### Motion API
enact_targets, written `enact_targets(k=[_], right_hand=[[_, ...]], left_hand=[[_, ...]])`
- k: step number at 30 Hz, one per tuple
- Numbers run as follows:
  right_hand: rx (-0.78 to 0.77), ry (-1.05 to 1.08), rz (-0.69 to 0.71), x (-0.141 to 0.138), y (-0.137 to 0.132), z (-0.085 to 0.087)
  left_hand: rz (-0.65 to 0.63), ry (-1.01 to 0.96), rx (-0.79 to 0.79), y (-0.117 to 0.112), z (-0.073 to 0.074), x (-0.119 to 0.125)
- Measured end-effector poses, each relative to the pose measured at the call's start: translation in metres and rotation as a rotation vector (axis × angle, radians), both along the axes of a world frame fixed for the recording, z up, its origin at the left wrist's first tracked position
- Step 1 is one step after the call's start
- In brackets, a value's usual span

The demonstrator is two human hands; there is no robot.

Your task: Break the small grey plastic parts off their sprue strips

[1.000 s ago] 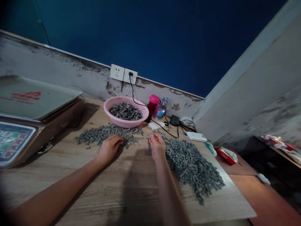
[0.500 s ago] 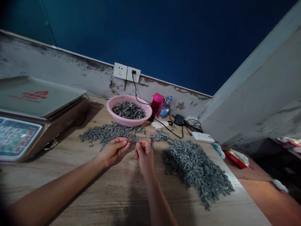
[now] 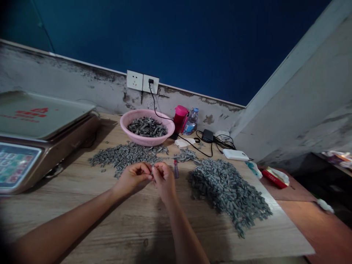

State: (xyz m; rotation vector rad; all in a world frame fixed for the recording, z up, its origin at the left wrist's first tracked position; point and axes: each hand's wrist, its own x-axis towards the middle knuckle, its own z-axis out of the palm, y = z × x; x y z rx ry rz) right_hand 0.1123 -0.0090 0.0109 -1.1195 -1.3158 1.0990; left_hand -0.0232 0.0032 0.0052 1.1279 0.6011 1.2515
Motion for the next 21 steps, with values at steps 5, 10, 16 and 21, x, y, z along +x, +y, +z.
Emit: enact_targets(k=[5, 10, 16, 21], right_hand=[[-0.019, 0.015, 0.031, -0.001, 0.000, -0.001], [-0.011, -0.001, 0.093, 0.000, -0.001, 0.004], [-0.052, 0.062, 0.103, 0.002, -0.001, 0.008], [-0.092, 0.103, 0.008, 0.011, 0.002, 0.003]], left_hand=[[0.012, 0.034, -0.052, -0.001, -0.001, 0.002], [-0.019, -0.119, -0.207, -0.002, 0.002, 0.002], [0.065, -0.257, -0.421, 0.002, 0.000, 0.000], [0.035, -0.353, -0.550, 0.005, 0.001, -0.002]])
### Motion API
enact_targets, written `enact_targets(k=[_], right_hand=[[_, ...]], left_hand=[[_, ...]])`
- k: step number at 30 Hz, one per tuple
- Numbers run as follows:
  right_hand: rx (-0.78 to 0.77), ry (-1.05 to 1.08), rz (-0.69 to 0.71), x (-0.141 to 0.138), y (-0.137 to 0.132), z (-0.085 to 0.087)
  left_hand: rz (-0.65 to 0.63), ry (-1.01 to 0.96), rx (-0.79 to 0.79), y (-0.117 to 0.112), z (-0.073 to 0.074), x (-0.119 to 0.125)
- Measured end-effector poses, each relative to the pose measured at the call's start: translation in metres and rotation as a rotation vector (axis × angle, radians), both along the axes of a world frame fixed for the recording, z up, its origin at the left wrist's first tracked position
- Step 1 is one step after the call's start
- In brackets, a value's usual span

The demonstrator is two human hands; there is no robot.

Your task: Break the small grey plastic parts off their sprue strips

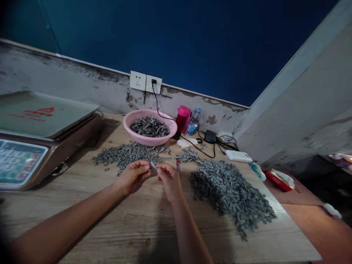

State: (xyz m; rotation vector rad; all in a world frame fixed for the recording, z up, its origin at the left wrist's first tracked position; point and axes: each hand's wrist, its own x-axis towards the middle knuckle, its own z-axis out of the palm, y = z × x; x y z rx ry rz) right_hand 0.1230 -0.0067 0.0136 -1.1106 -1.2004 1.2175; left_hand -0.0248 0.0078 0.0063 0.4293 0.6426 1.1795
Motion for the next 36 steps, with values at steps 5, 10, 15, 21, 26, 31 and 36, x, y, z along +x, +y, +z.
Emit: enact_targets(k=[5, 10, 15, 21, 26, 31, 36], right_hand=[[0.017, 0.186, -0.025, 0.004, 0.001, 0.003], [-0.027, 0.354, 0.091, 0.000, -0.002, 0.011], [-0.081, 0.324, 0.146, -0.006, -0.004, 0.009], [-0.188, 0.402, 0.207, -0.007, -0.008, 0.011], [-0.246, 0.462, 0.225, -0.007, -0.009, 0.011], [-0.248, 0.476, 0.184, -0.009, -0.010, 0.011], [-0.213, 0.439, 0.190, -0.008, -0.011, 0.014]], left_hand=[[-0.014, -0.084, -0.053, 0.001, 0.005, -0.003], [-0.045, -0.143, -0.032, 0.001, 0.008, -0.004], [-0.056, -0.147, -0.027, -0.002, 0.008, -0.002], [-0.089, -0.107, 0.041, -0.003, 0.004, -0.002], [-0.130, -0.114, 0.160, -0.004, 0.003, 0.000], [-0.152, -0.073, 0.260, -0.005, -0.002, 0.002], [-0.132, -0.067, 0.230, -0.004, -0.003, -0.001]])
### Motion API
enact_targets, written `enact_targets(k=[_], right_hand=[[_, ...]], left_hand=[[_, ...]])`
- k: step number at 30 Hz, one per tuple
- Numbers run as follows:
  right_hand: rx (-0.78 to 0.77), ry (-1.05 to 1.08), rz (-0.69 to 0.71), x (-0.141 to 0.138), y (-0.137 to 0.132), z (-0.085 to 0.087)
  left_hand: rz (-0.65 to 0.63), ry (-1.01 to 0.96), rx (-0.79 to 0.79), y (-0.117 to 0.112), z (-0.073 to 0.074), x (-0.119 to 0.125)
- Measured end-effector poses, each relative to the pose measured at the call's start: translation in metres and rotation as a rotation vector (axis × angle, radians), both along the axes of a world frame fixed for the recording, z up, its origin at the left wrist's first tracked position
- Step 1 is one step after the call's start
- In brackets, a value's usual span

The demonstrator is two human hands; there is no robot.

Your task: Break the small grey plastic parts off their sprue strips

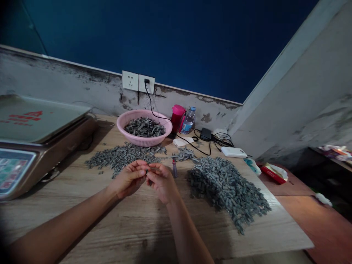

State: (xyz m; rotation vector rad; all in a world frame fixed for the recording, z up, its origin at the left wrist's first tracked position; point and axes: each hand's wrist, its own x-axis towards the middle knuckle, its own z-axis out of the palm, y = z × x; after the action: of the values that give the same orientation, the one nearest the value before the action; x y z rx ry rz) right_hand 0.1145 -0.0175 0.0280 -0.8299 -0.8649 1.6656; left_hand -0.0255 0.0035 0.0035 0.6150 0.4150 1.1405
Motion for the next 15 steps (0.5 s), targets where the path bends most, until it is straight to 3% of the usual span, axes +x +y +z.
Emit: enact_targets(k=[15], right_hand=[[0.001, 0.003, -0.007, -0.0018, -0.0001, -0.0028]], left_hand=[[-0.002, -0.045, -0.066, -0.0013, 0.0035, 0.0011]])
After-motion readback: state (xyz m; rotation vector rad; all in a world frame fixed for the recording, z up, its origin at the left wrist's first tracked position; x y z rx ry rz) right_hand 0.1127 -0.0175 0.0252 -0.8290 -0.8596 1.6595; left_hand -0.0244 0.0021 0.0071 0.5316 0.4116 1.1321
